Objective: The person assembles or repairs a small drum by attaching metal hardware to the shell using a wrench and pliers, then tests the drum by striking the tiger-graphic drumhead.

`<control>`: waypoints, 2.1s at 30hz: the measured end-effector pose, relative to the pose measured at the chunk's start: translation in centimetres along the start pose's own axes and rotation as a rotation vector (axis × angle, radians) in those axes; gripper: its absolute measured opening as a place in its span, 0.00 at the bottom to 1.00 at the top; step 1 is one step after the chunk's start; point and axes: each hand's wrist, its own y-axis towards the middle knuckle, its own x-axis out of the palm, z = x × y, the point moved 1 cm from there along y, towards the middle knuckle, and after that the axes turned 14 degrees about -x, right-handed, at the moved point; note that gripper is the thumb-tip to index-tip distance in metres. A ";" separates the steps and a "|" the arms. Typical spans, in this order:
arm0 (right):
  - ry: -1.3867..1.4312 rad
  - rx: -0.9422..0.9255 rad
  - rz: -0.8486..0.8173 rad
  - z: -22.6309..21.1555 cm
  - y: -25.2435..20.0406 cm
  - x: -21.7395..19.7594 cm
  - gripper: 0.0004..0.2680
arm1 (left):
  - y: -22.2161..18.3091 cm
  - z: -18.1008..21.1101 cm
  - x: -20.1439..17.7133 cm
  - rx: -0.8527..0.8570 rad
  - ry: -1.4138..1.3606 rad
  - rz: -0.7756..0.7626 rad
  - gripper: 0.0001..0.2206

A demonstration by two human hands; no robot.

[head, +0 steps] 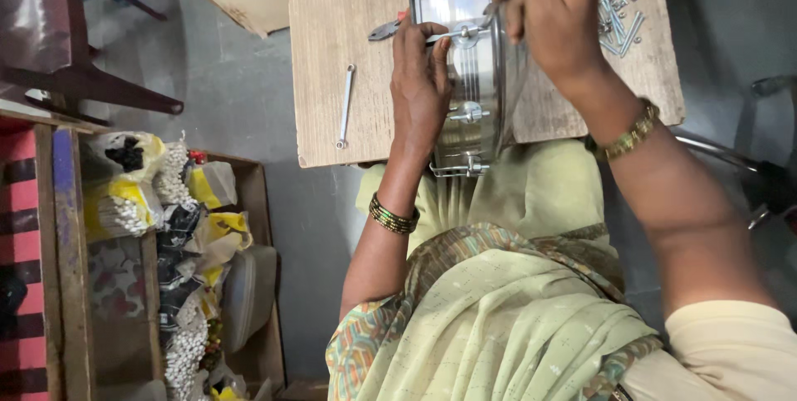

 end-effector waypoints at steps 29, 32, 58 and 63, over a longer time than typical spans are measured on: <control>-0.384 -0.338 -0.176 3.2 -0.7 1.2 0.05 | 0.2 -0.6 0.3 0.063 0.047 0.046 0.06; -0.356 -0.490 -0.238 2.0 -4.2 0.7 0.05 | 0.2 -0.4 0.2 0.004 0.038 0.016 0.07; 0.154 0.080 0.149 -1.4 -13.9 -1.9 0.12 | -6.5 -0.4 -2.6 0.177 0.085 -0.066 0.10; 0.074 0.028 0.112 -3.3 -10.9 -2.8 0.13 | -3.6 0.1 -2.4 -0.034 -0.059 -0.127 0.21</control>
